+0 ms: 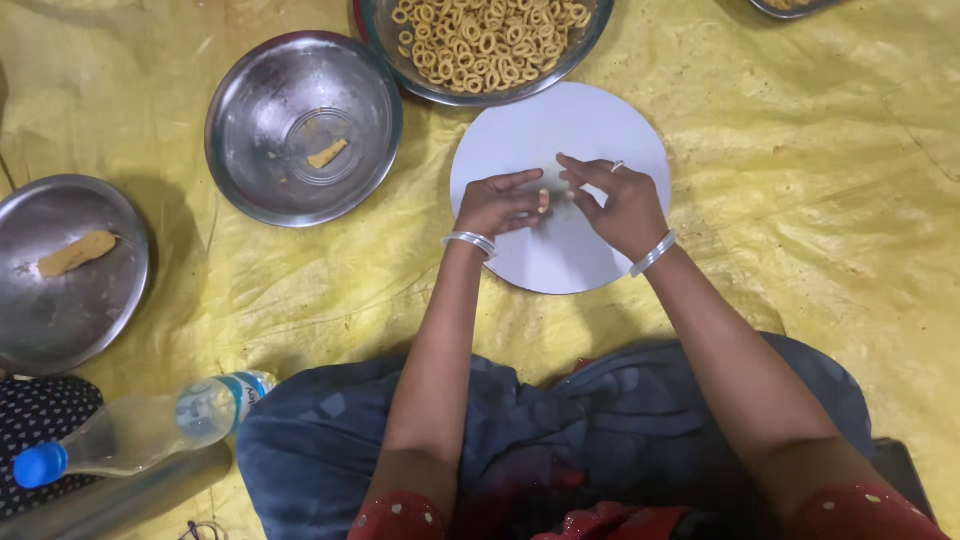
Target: The person sits on a yellow tarp and repeatedly rolls small pieces of dough into thin strips on a white board, then joins the ends to form rings. The rings are placed into a metal bowl. The person also occasionally shapes the dough into U-shapes.
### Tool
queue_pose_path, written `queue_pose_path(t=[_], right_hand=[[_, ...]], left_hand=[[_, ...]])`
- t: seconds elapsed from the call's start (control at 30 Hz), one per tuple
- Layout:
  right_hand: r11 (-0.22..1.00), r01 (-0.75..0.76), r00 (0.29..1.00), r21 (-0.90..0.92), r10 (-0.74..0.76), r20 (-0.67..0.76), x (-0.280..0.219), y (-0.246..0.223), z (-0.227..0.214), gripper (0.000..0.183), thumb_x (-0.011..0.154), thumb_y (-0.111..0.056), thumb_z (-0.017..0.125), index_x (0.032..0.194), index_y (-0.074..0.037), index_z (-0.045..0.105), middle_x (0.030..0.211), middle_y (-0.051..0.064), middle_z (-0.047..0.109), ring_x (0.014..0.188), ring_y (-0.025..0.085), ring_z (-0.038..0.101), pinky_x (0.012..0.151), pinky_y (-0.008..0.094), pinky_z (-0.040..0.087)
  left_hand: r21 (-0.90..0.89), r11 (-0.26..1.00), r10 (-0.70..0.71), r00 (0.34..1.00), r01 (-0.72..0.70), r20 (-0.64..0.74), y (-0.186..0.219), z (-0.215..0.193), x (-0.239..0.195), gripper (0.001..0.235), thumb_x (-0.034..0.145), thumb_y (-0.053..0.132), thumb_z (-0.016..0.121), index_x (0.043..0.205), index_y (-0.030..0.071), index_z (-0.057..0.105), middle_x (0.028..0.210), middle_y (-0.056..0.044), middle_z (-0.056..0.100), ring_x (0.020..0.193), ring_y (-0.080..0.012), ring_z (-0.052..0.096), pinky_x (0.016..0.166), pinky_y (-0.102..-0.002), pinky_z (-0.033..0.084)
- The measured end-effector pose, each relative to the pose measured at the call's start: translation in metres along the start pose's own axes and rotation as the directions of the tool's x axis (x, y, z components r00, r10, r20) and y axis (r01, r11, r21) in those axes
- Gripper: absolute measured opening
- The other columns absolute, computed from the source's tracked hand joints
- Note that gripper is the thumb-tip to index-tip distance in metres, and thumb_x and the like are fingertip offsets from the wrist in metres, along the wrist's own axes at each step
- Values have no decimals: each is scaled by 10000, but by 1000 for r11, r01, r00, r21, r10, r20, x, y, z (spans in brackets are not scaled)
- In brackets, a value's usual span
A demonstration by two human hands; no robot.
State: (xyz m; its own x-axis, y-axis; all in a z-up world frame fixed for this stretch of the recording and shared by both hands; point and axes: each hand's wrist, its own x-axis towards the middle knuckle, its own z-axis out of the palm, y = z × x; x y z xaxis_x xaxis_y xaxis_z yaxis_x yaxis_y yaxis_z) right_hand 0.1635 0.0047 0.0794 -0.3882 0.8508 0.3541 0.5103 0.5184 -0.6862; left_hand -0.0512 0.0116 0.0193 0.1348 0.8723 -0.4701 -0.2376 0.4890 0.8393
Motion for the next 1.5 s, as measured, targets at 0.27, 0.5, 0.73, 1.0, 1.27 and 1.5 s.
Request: queue_pose_path(t=[0.27,0.5,0.73,1.0,1.27,1.5], right_hand=[[948,-251,968,196,246,50,-2,22,11,342,919,-66,754,1257,-112,734,1099,87,777,983,152,757,893,310,601],[545,-571,797,614,547,256,-6,37,28,324,982,-167,674,1239,28,700,1103,106,770,987,179,727,899,346,594],[52,-653,656,756,537,530,-8,60,47,367,968,-130,643,1276,70,629,1076,60,713,902,148,705,895,392,624],[697,-482,864,531,479,155,134,116,54,329,1028,-252,657,1282,-62,745,1216,65,766,1077,159,687,958,318,543],[987,135,963,87,-152,221,201,39,226,390,829,-90,780,1211,-164,752,1250,159,683,1177,341,625,1031,429,486],[839,541,713,-50,-426,557,224,-37,347,482,810,-8,614,1256,-165,706,1205,161,668,1091,366,647,916,472,529]], left_hand=[[-29,999,27,999,-26,46,-10,0,6,271,847,105,782,1096,-3,773,942,-55,793,827,-149,760,729,-312,670],[189,964,205,975,-187,-82,-12,17,4,396,715,120,899,1069,-6,773,880,-66,784,752,-131,738,664,-274,619],[692,663,521,840,-285,-153,4,36,-17,333,724,222,898,1033,139,804,826,-40,790,739,-175,771,709,-311,617],[952,215,378,881,216,-285,17,9,-22,747,743,283,899,1389,121,561,1437,-159,523,1332,-355,524,959,-453,551],[872,306,159,882,383,-443,-13,-4,4,1008,731,331,878,1549,105,335,1605,-212,291,1438,-407,372,1026,-506,489],[714,643,123,883,276,-452,-42,-34,33,881,830,375,782,1561,111,367,1568,-177,405,1383,-357,482,1040,-473,508]])
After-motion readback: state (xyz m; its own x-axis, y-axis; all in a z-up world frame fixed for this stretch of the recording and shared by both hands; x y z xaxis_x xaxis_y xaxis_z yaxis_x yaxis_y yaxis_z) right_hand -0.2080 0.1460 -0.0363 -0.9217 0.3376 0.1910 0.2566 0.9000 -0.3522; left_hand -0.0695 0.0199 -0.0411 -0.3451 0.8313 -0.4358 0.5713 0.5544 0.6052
